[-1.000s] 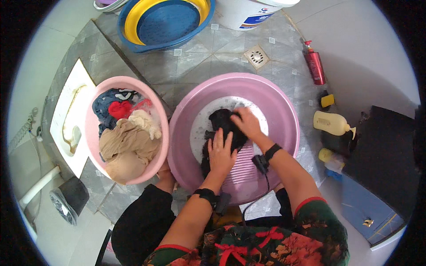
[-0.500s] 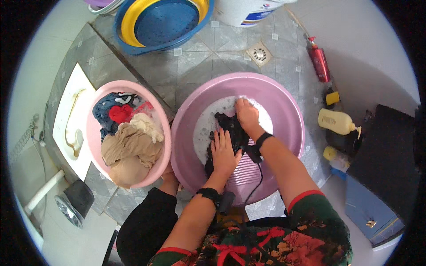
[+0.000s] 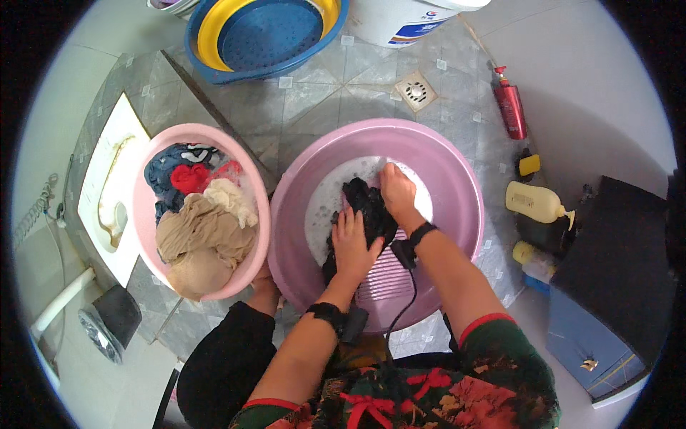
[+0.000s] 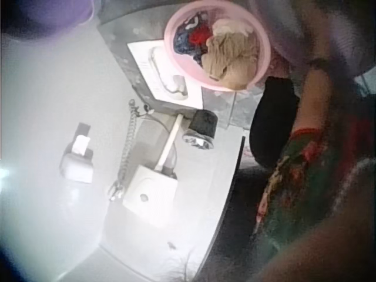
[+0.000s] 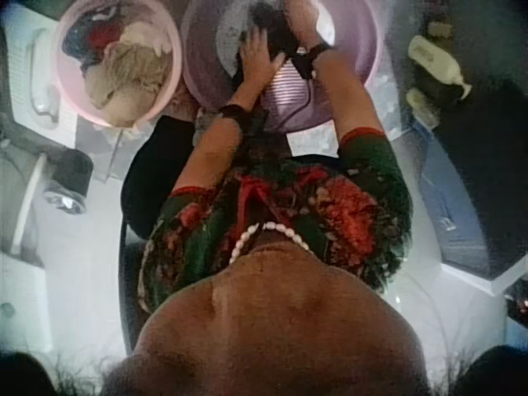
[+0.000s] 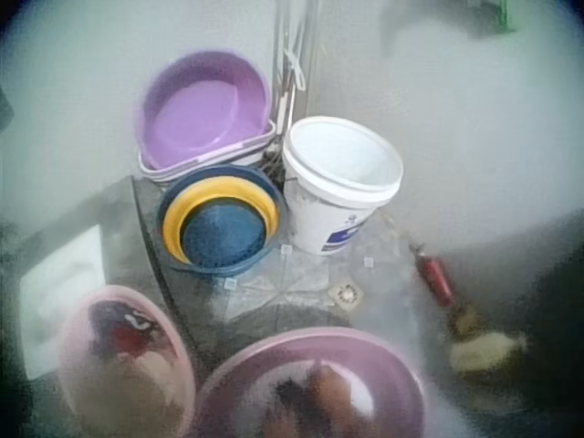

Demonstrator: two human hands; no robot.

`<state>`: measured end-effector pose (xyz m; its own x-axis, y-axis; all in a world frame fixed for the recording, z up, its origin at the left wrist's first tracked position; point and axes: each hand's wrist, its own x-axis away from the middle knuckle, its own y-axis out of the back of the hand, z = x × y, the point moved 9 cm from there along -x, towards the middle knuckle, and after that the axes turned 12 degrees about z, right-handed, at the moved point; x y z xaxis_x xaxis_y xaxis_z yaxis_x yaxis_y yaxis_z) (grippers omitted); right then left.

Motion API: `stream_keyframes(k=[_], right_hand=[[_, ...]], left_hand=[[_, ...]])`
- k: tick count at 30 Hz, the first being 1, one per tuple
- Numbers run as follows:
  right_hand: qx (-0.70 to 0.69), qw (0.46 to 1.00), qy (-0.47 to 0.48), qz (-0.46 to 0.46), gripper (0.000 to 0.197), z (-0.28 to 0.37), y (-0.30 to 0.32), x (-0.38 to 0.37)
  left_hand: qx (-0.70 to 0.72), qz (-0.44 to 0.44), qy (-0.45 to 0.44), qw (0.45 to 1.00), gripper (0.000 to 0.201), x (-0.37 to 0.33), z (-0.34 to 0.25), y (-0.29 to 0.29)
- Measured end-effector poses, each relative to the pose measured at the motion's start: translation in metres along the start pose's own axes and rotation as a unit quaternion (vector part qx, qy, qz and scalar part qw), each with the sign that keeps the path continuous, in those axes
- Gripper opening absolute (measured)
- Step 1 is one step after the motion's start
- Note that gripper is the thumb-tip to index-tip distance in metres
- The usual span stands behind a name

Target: The person washes black and tan clothing in a purple basin filled with soapy water using a washboard, then squeezes the water out and places the items into a smaller pink basin.

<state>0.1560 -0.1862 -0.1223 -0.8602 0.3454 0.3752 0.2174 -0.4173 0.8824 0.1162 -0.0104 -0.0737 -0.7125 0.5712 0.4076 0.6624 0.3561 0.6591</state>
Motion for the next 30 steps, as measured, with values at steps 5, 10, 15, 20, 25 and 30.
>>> stream_keyframes(k=[5,10,15,20,25,30], right_hand=[[-0.183,0.965,-0.184,0.041,0.051,-0.044,0.008,0.050],[-0.296,0.910,-0.161,0.239,0.054,-0.034,-0.013,0.074],[-0.759,0.621,-0.168,0.098,0.043,-0.054,-0.013,0.082],[-0.838,0.526,-0.128,0.071,0.047,-0.063,-0.016,0.090],[-0.860,0.488,-0.151,0.028,0.041,-0.086,-0.033,0.086],[-0.859,0.480,-0.174,0.046,0.029,-0.083,-0.031,0.086]], left_hand=[[0.179,-0.084,0.182,0.963,0.050,-0.030,0.036,0.017],[0.096,-0.025,0.251,0.963,0.035,-0.055,0.052,0.003],[0.117,-0.030,0.159,0.980,0.031,-0.061,0.031,0.016],[0.083,-0.064,0.140,0.985,0.043,-0.052,0.012,0.020],[-0.038,0.104,0.094,0.989,0.055,-0.055,0.005,-0.002],[0.058,-0.050,0.180,0.981,0.050,-0.038,0.045,0.029]])
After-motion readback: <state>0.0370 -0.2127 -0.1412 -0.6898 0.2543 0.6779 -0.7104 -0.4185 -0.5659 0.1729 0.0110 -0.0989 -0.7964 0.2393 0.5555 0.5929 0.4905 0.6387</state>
